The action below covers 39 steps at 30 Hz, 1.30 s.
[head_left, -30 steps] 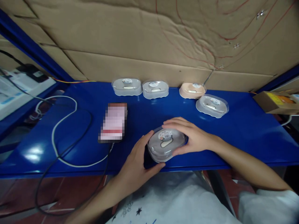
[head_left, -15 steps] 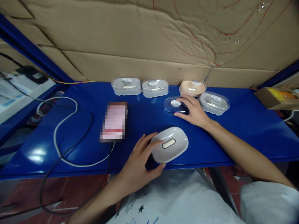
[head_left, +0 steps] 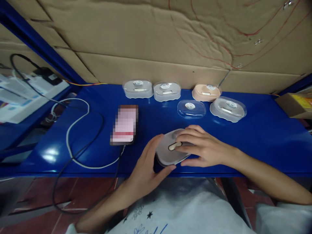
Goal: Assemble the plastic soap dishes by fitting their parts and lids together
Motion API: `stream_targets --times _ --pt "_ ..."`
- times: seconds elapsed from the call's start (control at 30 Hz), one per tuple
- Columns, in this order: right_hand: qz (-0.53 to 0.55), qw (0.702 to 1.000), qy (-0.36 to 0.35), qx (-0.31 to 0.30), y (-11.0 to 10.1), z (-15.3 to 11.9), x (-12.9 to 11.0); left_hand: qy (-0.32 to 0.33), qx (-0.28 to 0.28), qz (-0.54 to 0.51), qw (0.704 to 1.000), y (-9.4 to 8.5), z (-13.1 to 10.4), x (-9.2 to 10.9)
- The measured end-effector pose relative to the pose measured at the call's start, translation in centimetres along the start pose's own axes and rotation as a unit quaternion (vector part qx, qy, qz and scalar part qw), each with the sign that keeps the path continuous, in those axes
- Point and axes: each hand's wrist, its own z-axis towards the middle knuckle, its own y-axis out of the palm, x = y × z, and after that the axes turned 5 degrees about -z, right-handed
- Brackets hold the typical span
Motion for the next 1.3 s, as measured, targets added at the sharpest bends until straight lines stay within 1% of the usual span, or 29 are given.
stream_targets --times 0.17,0.27,0.4,0.5,0.57,0.63,0.7,0.73,0.77,0.83,0.9,0.97,1.03,1.13,1.23,1.3 --pt "0.038 0.999 0.014 -0.02 1.1 0.0 0.7 0.013 0.017 -0.003 1.0 0.1 -0.1 -0.3" --pt "0.049 0.997 0.025 -0.05 1.4 -0.2 0.8 0.024 0.019 -0.016 0.999 0.0 0.0 -0.5" --pt "0.042 0.995 0.066 -0.066 1.7 -0.6 0.8 0.048 0.007 -0.037 0.998 -0.2 0.0 -0.5" --pt "0.075 0.991 0.081 -0.073 1.6 -0.9 1.1 0.037 0.005 -0.049 0.998 -0.1 -0.1 -0.6" --pt "0.102 0.989 0.088 -0.064 1.2 -1.0 1.6 0.032 0.021 -0.054 0.998 0.2 -0.2 -0.8" --pt "0.106 0.988 0.106 -0.038 0.7 -1.2 2.5 0.033 0.043 -0.048 0.997 0.6 -0.3 -1.1" --pt "0.083 0.986 0.141 -0.01 0.3 -1.5 3.6 0.034 0.06 -0.026 0.997 0.9 -0.4 -1.2" --pt "0.063 0.984 0.165 -0.002 0.2 -1.7 4.1 0.031 0.059 -0.012 0.998 1.0 -0.4 -1.3" --pt "0.037 0.982 0.187 0.001 0.2 -1.9 4.7 0.03 0.05 -0.001 0.998 0.9 -0.4 -1.3" --pt "-0.018 0.976 0.218 -0.004 0.3 -2.1 5.5 0.037 0.009 0.012 0.999 0.6 -0.4 -1.1" --pt "-0.063 0.972 0.225 -0.011 0.7 -2.2 5.9 0.064 -0.047 0.018 0.997 0.1 -0.3 -0.9" --pt "-0.085 0.97 0.225 -0.018 1.1 -2.2 6.0 0.095 -0.084 0.027 0.992 -0.2 -0.2 -0.7" --pt "-0.086 0.97 0.226 -0.028 1.5 -2.1 5.8 0.107 -0.093 0.041 0.989 -0.3 -0.2 -0.7" --pt "-0.064 0.97 0.229 -0.041 1.8 -2.1 5.5 0.108 -0.088 0.083 0.987 0.0 -0.1 -0.7" --pt "-0.051 0.974 0.219 -0.025 1.4 -1.9 5.2 0.11 -0.078 0.126 0.983 0.5 0.0 -0.6" --pt "-0.034 0.982 0.187 -0.01 0.9 -1.7 4.6 0.102 -0.065 0.12 0.985 0.6 0.1 -0.5"
